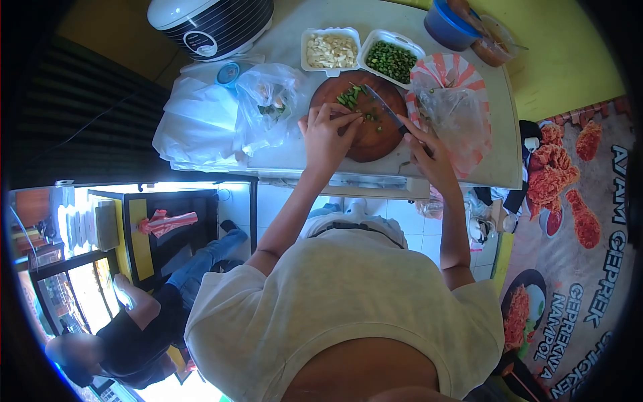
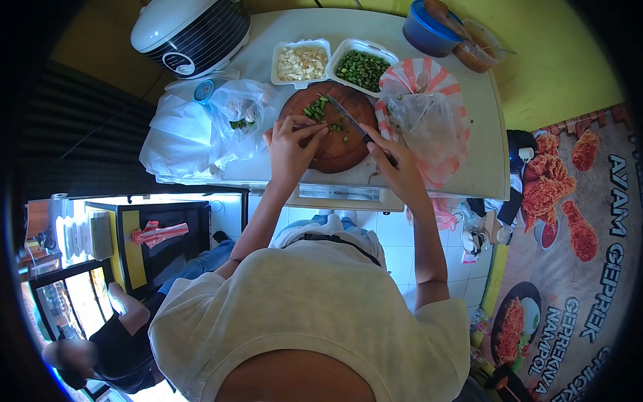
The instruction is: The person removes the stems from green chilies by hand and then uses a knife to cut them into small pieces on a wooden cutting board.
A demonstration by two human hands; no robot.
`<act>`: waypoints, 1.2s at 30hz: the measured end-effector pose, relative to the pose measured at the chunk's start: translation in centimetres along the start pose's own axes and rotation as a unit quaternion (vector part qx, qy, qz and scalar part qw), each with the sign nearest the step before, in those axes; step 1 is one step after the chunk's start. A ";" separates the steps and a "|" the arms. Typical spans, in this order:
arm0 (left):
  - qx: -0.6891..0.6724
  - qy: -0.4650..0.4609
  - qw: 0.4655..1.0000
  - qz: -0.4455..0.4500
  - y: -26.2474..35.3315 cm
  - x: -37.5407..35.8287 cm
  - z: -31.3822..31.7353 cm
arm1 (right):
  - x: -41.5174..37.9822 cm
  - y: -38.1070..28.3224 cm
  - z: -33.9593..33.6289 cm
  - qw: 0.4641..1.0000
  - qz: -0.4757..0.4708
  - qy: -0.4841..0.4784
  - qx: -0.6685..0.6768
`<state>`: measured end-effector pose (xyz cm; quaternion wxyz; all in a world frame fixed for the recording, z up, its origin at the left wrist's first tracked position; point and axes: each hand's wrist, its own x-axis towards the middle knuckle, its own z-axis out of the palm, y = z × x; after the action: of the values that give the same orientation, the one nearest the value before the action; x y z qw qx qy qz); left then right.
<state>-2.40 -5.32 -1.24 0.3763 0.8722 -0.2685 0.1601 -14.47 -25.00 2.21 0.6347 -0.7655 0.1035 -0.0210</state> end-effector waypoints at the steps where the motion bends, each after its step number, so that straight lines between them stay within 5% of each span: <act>1: 0.000 0.000 1.000 0.001 -0.1 0.0 -0.1 | -0.2 0.1 -0.4 1.000 0.000 0.000 0.000; 13: 0.010 -0.023 1.000 0.013 -2.2 0.8 -2.5 | -4.5 1.4 -4.3 0.995 0.064 -0.045 -0.063; 24: -0.018 -0.063 0.996 0.066 -1.1 2.1 -0.9 | -0.7 -0.1 -6.5 0.978 -0.009 -0.078 -0.191; 28: -0.012 -0.048 0.998 0.038 -2.3 3.4 -1.7 | 0.1 -0.6 -6.6 0.984 -0.007 -0.094 -0.148; 36: 0.025 -0.086 0.985 0.145 -2.3 8.6 -1.3 | 0.5 -0.8 -6.9 0.984 0.012 -0.132 -0.118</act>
<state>5.72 -6.03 2.47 0.3024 0.8439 -0.4191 0.1439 -15.02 -31.59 4.29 0.5486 -0.8295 0.0302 0.0999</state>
